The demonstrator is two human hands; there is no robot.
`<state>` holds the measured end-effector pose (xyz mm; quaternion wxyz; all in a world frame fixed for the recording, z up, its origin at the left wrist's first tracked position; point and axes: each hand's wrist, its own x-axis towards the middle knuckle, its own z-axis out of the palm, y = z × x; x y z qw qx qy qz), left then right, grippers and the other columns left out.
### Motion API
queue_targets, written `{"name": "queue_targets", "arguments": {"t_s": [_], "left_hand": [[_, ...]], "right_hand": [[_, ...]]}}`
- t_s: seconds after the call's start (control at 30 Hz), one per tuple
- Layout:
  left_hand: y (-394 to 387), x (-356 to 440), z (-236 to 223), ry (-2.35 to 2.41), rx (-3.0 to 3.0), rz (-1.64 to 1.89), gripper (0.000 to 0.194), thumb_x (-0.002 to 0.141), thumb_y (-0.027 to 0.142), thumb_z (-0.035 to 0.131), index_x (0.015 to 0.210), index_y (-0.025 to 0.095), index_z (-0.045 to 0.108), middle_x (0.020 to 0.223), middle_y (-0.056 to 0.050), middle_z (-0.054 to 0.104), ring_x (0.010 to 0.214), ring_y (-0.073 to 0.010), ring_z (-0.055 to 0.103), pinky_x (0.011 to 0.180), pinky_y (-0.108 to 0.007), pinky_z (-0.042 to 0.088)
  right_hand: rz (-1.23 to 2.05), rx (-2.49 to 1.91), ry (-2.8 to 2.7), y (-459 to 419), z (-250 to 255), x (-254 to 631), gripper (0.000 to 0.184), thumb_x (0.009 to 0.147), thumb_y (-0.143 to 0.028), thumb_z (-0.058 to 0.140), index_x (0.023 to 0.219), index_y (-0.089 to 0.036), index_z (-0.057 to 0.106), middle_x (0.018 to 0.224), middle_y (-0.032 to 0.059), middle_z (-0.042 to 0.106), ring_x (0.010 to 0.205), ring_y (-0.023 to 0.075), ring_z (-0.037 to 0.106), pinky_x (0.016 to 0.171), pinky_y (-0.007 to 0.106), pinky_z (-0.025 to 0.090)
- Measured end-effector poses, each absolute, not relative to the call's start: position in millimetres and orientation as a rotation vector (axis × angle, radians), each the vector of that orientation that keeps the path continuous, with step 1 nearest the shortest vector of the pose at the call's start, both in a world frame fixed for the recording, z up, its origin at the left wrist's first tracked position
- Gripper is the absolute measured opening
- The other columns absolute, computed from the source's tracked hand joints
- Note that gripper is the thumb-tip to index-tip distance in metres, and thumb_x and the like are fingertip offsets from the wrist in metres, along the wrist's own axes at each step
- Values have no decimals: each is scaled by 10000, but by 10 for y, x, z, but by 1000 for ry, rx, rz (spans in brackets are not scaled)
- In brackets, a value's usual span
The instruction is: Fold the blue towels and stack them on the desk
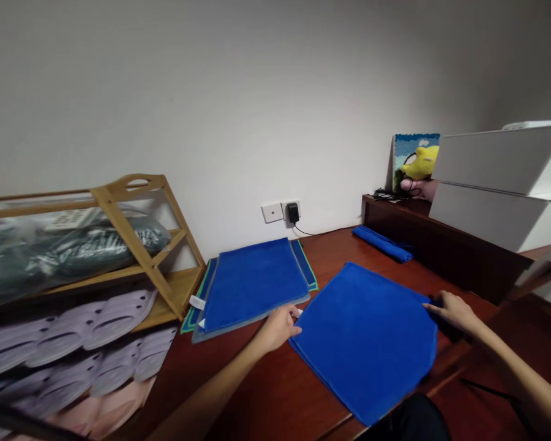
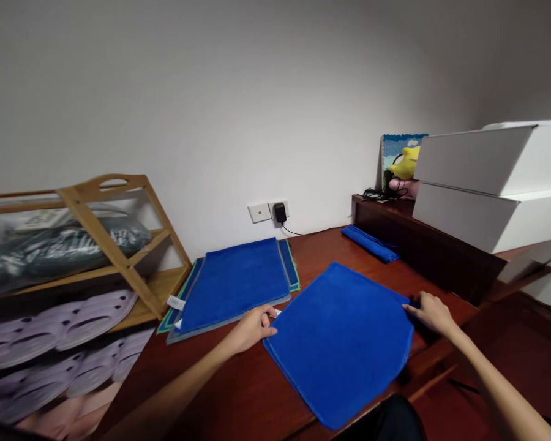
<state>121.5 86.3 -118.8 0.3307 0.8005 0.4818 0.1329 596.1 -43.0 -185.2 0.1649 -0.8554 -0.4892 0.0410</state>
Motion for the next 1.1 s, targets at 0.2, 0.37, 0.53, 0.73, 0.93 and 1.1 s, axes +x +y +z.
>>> {"name": "queue_targets", "arguments": {"t_s": [0.2, 0.37, 0.53, 0.73, 0.93, 1.1], "left_hand": [[710, 1099, -946, 1247, 2357, 186, 473, 655, 267, 679, 1101, 236, 523, 893, -1, 621, 812, -199, 589, 678, -262, 414], [1172, 1872, -768, 776, 2635, 232, 343, 826, 406, 526, 1119, 233, 561, 1079, -60, 604, 980, -219, 565, 853, -309, 405], [1913, 2955, -993, 1000, 2485, 327, 447, 782, 334, 584, 1175, 129, 530, 1207, -157, 561, 1138, -273, 503, 941, -351, 358], [2385, 3330, -1262, 890, 2311, 304, 295, 593, 339, 739, 796, 163, 617, 633, 26, 568, 667, -170, 575, 641, -262, 430], [2441, 3251, -1455, 805, 1981, 401, 253, 644, 313, 716, 785, 181, 552, 629, 49, 534, 595, -116, 535, 562, -217, 401], [2239, 3130, -1335, 814, 1617, 598, 267, 665, 233, 730, 839, 190, 532, 633, 33, 598, 513, -102, 548, 479, -194, 367]], "right_hand": [[396, -2221, -1264, -314, -1798, 6005, 431, 546, -564, 681, 747, -195, 582, 806, 79, 682, 739, 243, 631, 636, 320, 470], [409, -1997, -1275, -439, -1879, 5906, 667, 625, -598, 647, 1137, -178, 571, 1144, 111, 632, 1030, 268, 595, 855, 340, 466], [128, -2057, -1337, -532, -1897, 5751, 517, 759, -613, 500, 1036, -194, 617, 1083, 92, 648, 1009, 268, 593, 900, 383, 432], [-83, -2090, -1319, -528, -1938, 5699, 348, 833, -515, 455, 886, -199, 592, 909, 75, 643, 847, 233, 592, 769, 347, 439], [-89, -2045, -1417, -592, -1874, 5714, 284, 843, -498, 461, 816, -217, 495, 787, 46, 593, 733, 207, 549, 699, 321, 400], [83, -1965, -1294, -625, -1828, 5714, 325, 838, -549, 460, 824, -225, 450, 750, 11, 557, 621, 154, 508, 605, 274, 401]]}}
